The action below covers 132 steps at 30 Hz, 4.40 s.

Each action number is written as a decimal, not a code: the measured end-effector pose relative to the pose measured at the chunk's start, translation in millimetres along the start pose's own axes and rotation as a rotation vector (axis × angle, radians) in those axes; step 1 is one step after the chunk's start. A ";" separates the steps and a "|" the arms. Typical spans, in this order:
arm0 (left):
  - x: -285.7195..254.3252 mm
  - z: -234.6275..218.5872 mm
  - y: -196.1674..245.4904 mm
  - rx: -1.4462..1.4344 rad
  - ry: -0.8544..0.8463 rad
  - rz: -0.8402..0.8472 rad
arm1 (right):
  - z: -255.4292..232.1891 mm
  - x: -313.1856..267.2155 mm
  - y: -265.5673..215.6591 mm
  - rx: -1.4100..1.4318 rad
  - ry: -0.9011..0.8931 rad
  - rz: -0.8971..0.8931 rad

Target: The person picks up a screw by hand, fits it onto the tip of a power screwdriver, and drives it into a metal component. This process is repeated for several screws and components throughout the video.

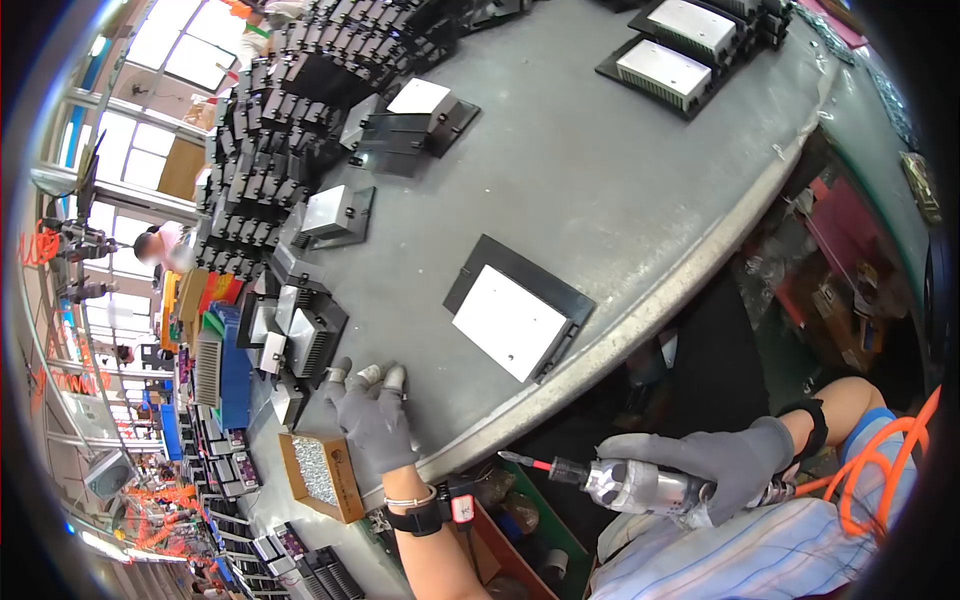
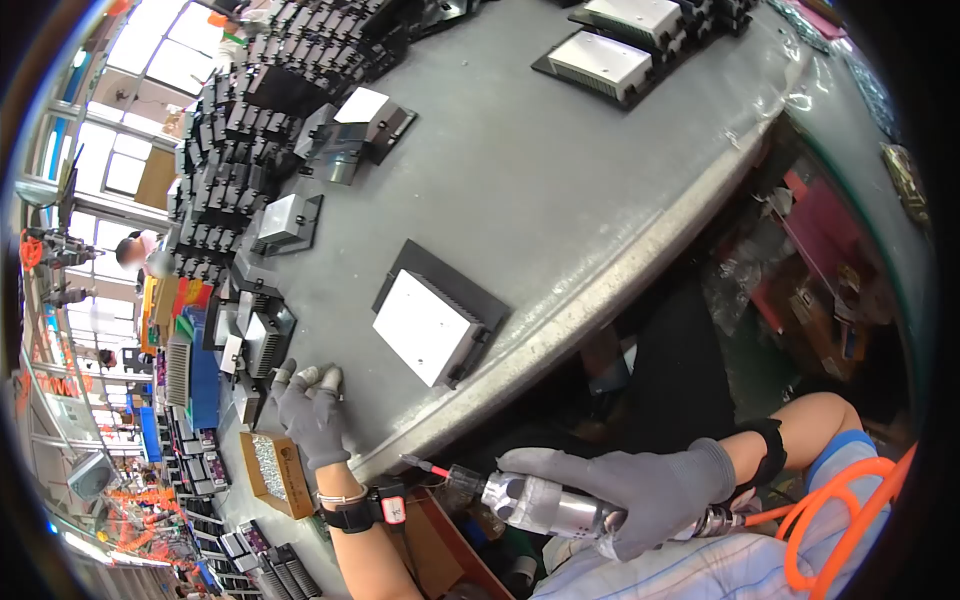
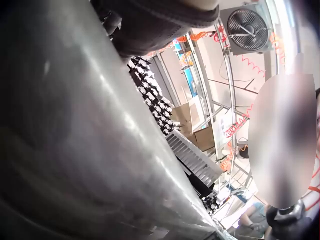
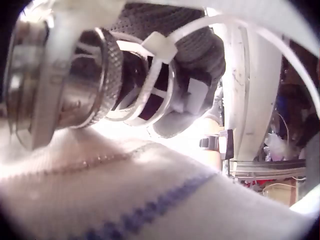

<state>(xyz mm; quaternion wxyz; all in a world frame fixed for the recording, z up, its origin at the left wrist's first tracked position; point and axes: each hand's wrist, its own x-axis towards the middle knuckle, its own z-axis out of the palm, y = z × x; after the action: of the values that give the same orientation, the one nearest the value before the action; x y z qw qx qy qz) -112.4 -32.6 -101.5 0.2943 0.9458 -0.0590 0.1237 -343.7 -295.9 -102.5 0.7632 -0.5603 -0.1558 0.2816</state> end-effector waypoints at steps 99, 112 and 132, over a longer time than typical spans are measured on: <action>-37.4 -8.0 -1.5 -0.430 0.078 -0.135 | -7.5 -0.7 3.5 0.029 0.109 0.110; -52.9 -10.8 49.5 -0.673 -0.151 -0.065 | -10.0 2.7 -6.5 0.051 0.081 0.103; -72.9 -0.8 62.6 -1.088 -0.620 -0.174 | -12.7 10.0 1.9 0.725 -0.109 0.019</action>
<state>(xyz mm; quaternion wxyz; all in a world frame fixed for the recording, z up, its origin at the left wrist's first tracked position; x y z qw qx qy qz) -194.3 -80.7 -86.5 0.7113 0.6542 -0.1189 -0.2280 -329.2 -299.2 -109.2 0.9001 -0.2392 -0.0813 0.3550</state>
